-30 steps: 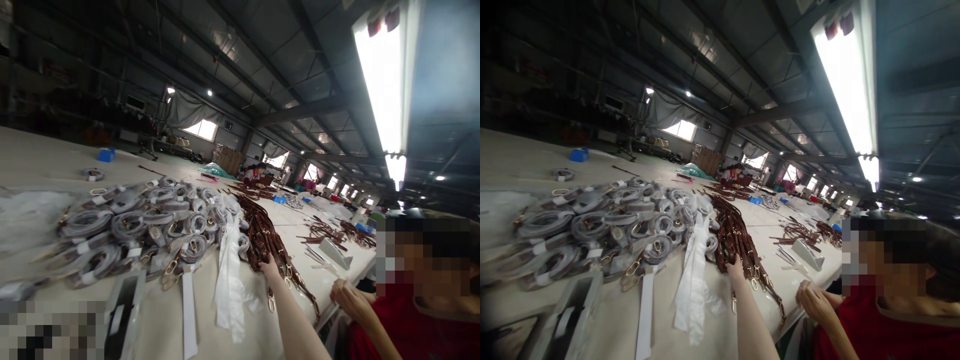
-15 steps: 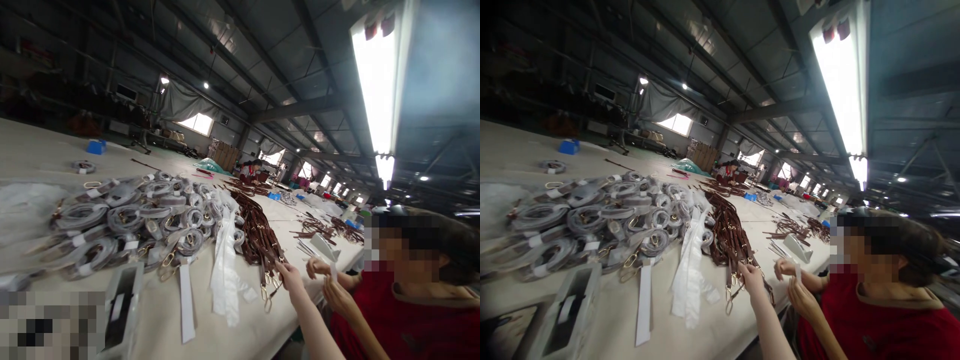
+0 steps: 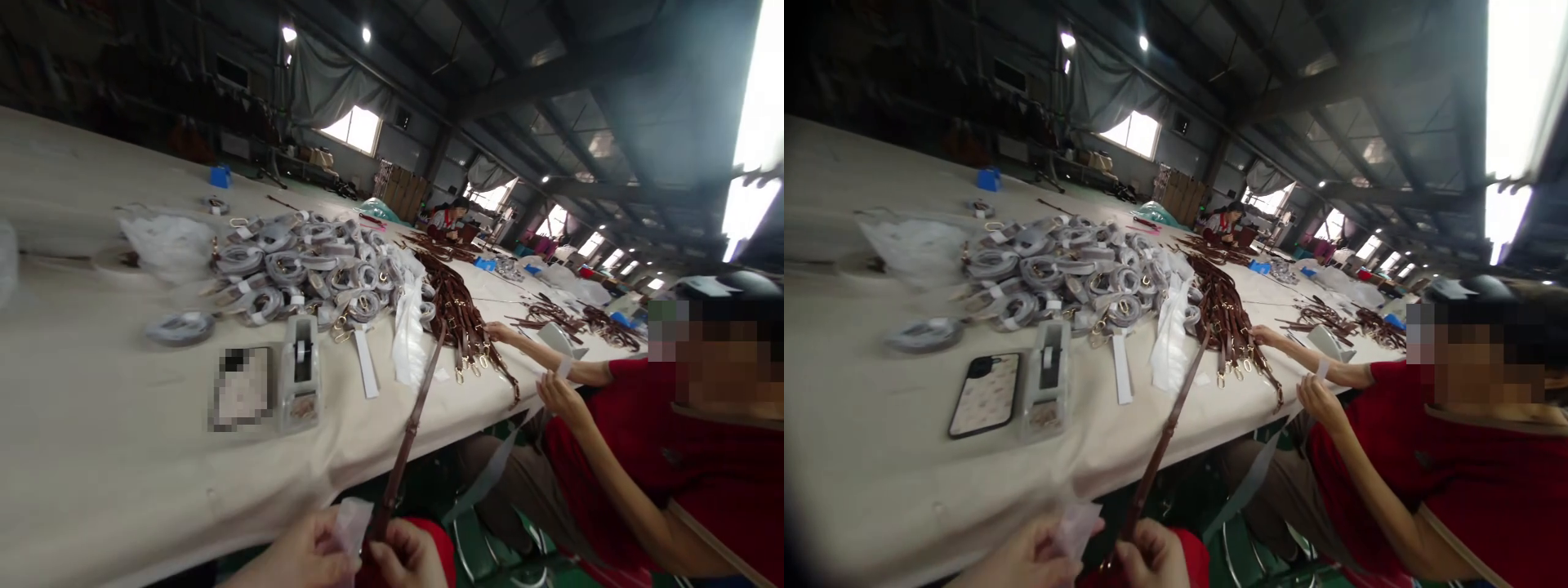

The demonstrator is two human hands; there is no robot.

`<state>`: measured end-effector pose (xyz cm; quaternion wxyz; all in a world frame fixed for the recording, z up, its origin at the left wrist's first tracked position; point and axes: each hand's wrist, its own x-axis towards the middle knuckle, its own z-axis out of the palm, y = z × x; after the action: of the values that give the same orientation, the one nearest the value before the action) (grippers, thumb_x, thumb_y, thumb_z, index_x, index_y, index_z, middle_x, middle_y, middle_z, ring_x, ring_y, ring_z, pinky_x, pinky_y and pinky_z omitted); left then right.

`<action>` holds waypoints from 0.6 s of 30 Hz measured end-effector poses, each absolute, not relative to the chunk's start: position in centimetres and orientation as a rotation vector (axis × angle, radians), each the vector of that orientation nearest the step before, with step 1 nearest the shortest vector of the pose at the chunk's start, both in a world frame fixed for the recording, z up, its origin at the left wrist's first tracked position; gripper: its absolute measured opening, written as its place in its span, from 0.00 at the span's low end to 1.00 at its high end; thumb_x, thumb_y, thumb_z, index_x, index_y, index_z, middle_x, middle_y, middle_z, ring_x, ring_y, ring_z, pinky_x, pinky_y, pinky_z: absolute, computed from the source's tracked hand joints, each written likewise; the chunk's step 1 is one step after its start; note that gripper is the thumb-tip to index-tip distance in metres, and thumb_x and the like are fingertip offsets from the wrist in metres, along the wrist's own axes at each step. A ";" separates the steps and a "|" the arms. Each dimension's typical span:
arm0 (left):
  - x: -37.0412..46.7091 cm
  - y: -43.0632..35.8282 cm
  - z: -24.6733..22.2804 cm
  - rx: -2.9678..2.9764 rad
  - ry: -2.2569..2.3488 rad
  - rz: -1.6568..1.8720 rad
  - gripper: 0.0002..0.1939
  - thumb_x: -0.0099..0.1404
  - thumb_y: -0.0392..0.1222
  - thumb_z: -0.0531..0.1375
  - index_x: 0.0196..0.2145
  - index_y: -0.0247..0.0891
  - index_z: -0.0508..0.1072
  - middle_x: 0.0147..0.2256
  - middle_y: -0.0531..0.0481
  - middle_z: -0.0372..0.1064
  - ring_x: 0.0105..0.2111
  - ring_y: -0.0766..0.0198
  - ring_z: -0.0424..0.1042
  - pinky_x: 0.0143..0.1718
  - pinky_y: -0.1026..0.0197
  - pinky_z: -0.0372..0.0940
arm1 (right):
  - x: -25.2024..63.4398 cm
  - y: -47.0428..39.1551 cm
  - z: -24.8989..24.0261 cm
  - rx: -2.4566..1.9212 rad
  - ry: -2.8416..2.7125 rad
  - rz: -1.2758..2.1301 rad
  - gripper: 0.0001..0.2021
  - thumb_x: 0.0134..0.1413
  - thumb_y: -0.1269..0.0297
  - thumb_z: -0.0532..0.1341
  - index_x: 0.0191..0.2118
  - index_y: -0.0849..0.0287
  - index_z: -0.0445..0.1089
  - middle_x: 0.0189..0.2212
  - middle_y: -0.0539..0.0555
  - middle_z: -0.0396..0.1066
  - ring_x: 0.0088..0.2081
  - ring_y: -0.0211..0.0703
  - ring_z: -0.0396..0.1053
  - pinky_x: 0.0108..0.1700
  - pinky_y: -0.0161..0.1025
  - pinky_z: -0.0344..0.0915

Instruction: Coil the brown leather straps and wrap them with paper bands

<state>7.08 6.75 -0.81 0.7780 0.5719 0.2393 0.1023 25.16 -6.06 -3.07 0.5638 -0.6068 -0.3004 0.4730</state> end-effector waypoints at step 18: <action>5.0 2.8 0.8 1.709 0.514 0.082 0.08 0.55 0.46 0.64 0.26 0.39 0.73 0.39 0.53 0.70 0.40 0.58 0.68 0.44 0.61 0.61 | 22.2 -4.4 -3.0 -1.214 -0.325 1.433 0.20 0.39 0.52 0.74 0.33 0.64 0.76 0.11 0.40 0.56 0.14 0.27 0.44 0.19 0.29 0.42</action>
<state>5.05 2.77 0.78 0.6269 0.7453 0.2243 0.0356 22.16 -4.44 -2.99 0.5793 -0.5192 -0.1391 0.6128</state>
